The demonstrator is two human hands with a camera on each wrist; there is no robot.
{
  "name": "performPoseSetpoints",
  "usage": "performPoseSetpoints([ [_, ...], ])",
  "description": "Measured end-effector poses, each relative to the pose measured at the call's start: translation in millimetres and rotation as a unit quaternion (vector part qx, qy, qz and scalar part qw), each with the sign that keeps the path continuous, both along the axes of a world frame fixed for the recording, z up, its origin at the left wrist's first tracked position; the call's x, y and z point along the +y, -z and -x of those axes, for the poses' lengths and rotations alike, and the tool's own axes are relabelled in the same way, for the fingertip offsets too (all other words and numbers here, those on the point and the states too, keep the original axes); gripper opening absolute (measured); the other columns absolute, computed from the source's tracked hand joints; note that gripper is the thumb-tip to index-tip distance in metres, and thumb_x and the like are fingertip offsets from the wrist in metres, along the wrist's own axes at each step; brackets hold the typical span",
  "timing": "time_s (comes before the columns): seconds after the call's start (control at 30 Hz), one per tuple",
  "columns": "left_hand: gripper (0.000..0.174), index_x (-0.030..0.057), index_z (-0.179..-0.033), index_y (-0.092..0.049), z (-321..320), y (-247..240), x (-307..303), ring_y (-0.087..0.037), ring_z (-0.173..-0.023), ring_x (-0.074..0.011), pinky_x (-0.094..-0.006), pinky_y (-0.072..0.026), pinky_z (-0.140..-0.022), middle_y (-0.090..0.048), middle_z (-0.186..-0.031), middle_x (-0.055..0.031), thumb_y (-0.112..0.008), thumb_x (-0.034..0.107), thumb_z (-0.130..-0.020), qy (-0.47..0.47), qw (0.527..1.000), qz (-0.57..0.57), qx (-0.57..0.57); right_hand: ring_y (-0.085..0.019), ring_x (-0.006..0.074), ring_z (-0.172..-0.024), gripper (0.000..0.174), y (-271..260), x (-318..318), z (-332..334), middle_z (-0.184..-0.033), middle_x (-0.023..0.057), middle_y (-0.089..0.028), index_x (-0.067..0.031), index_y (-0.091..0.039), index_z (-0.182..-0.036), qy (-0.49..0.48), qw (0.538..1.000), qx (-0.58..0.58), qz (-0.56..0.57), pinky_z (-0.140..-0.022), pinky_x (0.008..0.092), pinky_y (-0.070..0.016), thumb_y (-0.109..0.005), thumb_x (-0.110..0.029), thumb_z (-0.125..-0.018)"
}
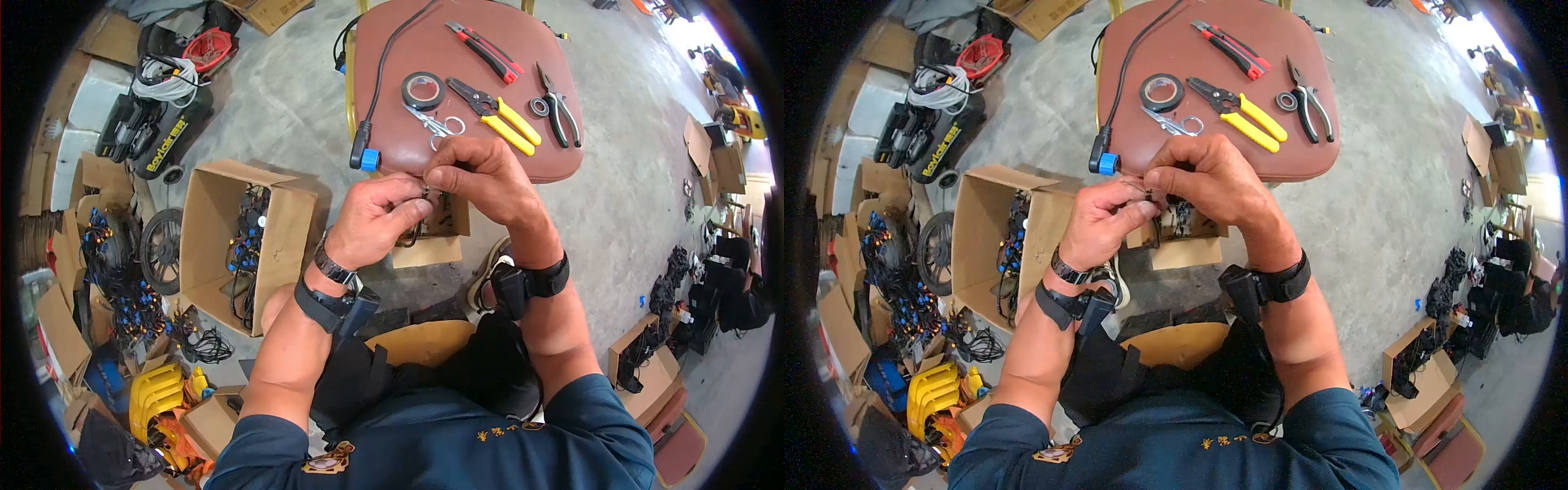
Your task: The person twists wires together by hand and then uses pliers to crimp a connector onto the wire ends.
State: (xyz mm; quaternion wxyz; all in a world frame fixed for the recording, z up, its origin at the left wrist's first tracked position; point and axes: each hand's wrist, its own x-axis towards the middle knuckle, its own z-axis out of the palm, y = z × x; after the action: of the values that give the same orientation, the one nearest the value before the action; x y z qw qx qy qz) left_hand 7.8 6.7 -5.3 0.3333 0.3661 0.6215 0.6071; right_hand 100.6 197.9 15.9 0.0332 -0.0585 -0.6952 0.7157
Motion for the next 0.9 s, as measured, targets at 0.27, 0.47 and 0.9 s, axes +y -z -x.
performPoseSetpoints([
  [0.27, 0.007, -0.0002, -0.09, -0.07, -6.7, -8.5, 3.5, -0.058, -0.074, -0.0097, -0.0279, -0.0468, -0.067, -0.064, -0.079, -0.0028, -0.072, 0.003, -0.084, 0.001, 1.0, 0.013, 0.029, -0.061, 0.0094, -0.075, 0.01, -5.6, 5.0, -2.5, -0.081, 0.0036, -0.069, 0.0023, -0.073, -0.089, -0.015, 1.0, -0.022, -0.014, -0.071, 0.0269, -0.0506, -0.074, -0.008, -0.085],
  [0.47, 0.014, 0.0001, -0.076, -0.063, -6.1, -9.1, 4.6, -0.051, -0.069, -0.008, -0.0257, -0.0432, -0.063, -0.059, -0.072, 0.0001, -0.076, 0.002, -0.08, -0.019, 0.988, 0.106, 0.11, -0.064, 0.0149, -0.085, 0.012, -3.0, 7.0, -2.2, -0.088, 0.0073, -0.069, 0.0024, -0.075, -0.091, -0.041, 0.998, 0.001, -0.043, -0.078, 0.0292, -0.0506, -0.074, -0.004, -0.081],
  [0.9, 0.023, 0.0038, -0.074, -0.057, -10.0, 1.8, 9.6, -0.047, -0.064, -0.0048, -0.0249, -0.0414, -0.056, -0.053, -0.067, 0.0044, -0.08, 0.004, -0.078, -0.083, 0.991, 0.108, 0.015, -0.063, 0.0198, -0.105, 0.012, -0.4, -1.3, -1.0, -0.101, 0.0132, -0.07, 0.0028, -0.075, -0.087, 0.032, 0.997, 0.004, -0.068, -0.084, 0.033, -0.0506, -0.075, -0.006, -0.079],
])
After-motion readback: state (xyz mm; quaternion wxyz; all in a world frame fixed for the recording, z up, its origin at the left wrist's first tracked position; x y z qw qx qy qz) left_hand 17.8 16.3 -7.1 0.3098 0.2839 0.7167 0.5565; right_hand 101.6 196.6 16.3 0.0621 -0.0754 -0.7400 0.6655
